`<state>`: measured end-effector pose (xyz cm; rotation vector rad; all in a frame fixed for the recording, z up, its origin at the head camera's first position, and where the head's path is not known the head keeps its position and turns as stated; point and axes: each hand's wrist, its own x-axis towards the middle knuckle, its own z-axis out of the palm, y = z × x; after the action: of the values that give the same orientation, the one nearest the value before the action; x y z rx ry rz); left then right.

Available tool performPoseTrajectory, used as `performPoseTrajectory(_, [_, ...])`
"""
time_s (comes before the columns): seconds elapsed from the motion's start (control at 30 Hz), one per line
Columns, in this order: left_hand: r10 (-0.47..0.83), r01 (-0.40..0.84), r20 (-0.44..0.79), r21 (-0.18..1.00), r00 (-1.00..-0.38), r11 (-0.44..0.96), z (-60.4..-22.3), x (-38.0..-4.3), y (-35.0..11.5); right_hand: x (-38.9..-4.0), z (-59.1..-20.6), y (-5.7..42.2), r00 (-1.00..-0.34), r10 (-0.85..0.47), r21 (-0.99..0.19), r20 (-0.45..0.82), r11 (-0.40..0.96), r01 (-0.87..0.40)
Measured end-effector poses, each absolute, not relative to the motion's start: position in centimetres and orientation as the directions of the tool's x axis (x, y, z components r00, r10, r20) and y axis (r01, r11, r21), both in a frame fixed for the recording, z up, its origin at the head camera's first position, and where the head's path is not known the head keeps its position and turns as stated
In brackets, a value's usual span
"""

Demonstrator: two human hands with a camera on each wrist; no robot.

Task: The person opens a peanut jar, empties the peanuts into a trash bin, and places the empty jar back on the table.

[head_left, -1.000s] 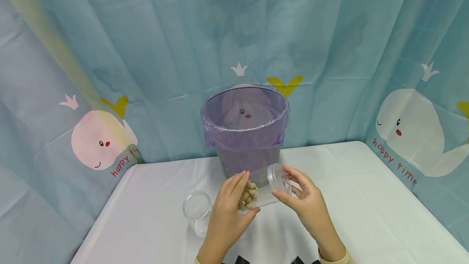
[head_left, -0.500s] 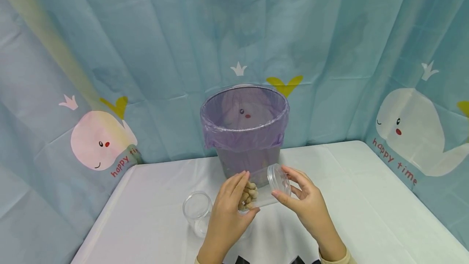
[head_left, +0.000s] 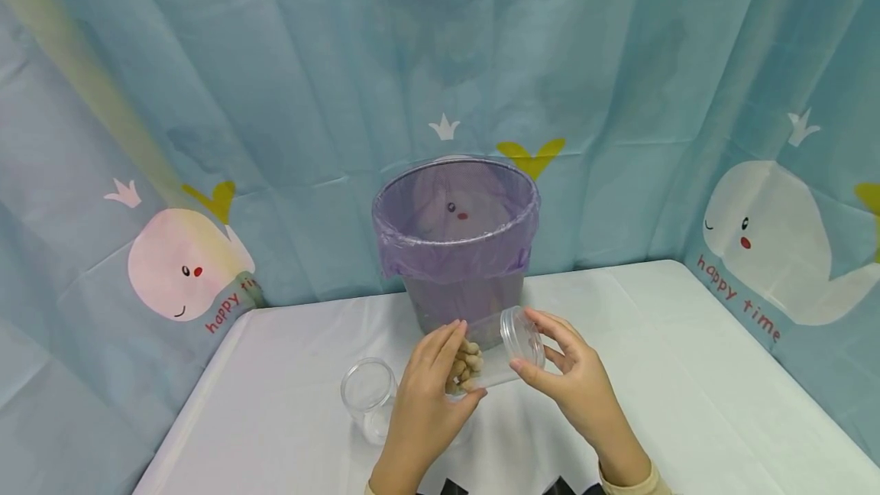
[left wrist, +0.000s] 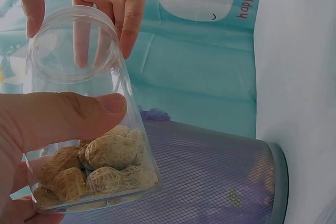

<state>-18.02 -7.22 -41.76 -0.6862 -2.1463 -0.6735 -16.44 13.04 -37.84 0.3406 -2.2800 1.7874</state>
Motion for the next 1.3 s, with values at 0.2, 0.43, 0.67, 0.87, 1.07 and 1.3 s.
performPoseTrajectory(0.2, [0.253,0.663,0.793,0.237,-0.554,0.71,-41.79,-18.04,-7.23,-16.42,-37.9,13.04,-0.945,-0.045,-0.917,0.323,0.233,-0.324])
performPoseTrajectory(0.43, [0.253,0.674,0.793,0.248,-0.553,0.696,-41.79,-18.0,-7.2,-16.47,-37.76,12.88,-0.965,-0.039,-0.952,0.26,0.158,-0.263])
performPoseTrajectory(0.67, [0.257,0.676,0.791,0.25,-0.556,0.694,-41.76,-17.95,-7.2,-16.42,-37.7,12.78,-0.974,-0.005,-0.957,0.227,0.184,-0.224])
performPoseTrajectory(0.87, [0.255,0.675,0.792,0.25,-0.555,0.694,-41.75,-17.92,-7.25,-16.31,-37.66,12.79,-0.977,0.008,-0.956,0.215,0.205,-0.209])
performPoseTrajectory(1.07, [0.257,0.674,0.788,0.253,-0.56,0.694,-41.75,-17.88,-7.23,-16.37,-37.6,12.87,-0.973,-0.008,-0.954,0.23,0.194,-0.227])
performPoseTrajectory(1.3, [0.26,0.671,0.788,0.245,-0.559,0.7,-41.72,-17.83,-7.22,-16.32,-37.64,12.91,-0.964,-0.035,-0.947,0.263,0.18,-0.265])
